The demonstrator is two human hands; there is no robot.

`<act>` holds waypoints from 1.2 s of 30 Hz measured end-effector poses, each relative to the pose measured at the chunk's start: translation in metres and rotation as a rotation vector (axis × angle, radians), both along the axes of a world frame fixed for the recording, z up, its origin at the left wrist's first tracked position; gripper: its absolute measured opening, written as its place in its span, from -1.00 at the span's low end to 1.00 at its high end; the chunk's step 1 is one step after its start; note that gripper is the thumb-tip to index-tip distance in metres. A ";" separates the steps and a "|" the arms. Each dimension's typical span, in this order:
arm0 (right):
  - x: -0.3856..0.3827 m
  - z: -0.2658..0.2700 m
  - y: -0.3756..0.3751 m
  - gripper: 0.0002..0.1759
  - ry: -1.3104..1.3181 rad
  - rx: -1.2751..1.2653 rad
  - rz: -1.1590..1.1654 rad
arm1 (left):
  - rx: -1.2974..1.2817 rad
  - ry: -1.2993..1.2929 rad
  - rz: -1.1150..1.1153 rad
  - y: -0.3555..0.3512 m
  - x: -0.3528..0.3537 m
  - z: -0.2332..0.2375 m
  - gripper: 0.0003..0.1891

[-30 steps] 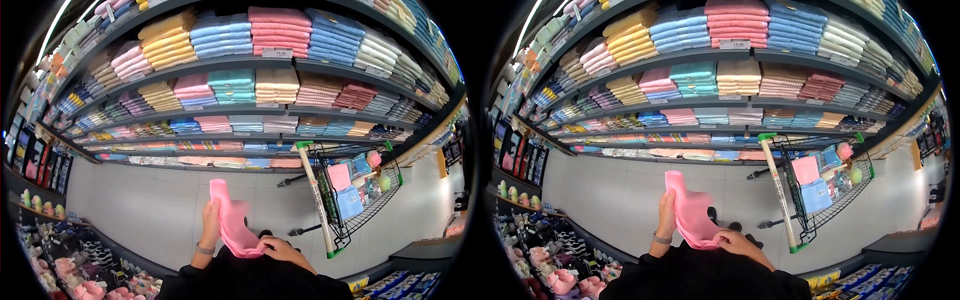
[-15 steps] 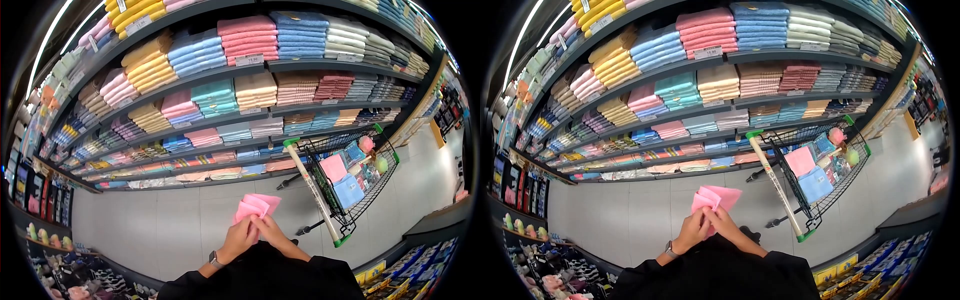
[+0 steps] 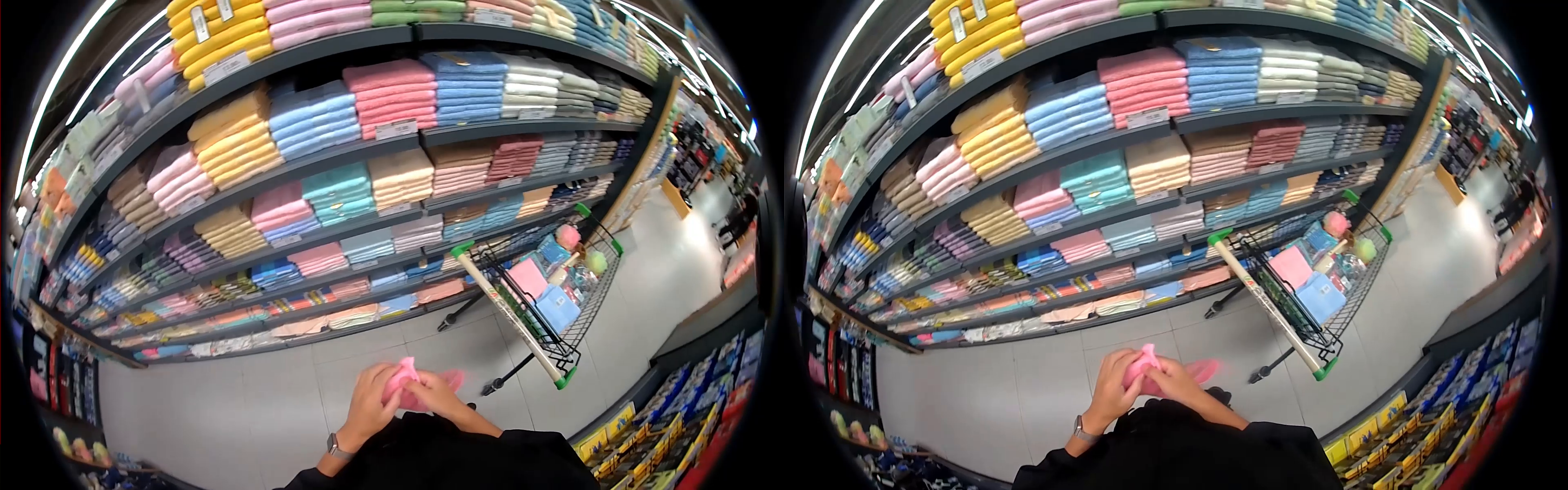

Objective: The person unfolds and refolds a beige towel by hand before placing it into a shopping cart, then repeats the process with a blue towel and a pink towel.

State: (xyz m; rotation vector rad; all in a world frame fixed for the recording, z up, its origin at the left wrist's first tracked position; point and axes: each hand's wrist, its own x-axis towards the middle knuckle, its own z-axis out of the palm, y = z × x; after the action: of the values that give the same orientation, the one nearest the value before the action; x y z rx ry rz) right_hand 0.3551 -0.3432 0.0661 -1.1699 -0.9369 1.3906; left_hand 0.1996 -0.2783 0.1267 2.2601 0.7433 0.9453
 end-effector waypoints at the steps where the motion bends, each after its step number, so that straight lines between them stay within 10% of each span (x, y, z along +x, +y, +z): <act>1: -0.005 0.001 0.001 -0.75 0.032 0.010 0.011 | -0.019 0.001 -0.023 0.001 -0.004 -0.004 -0.62; 22: -0.017 0.036 0.017 -0.65 0.264 -0.313 -0.070 | 0.138 -0.132 0.039 0.015 -0.018 -0.017 -0.83; 36: 0.013 0.036 0.038 -0.69 0.050 -0.098 -0.112 | -0.361 -0.172 -0.155 0.007 -0.029 0.035 -0.89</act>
State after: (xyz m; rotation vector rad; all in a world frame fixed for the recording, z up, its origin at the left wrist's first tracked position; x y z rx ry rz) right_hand 0.3685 -0.3054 0.1021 -1.2362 -0.7643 1.3813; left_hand 0.1710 -0.2713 0.1620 1.8677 0.5979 0.8434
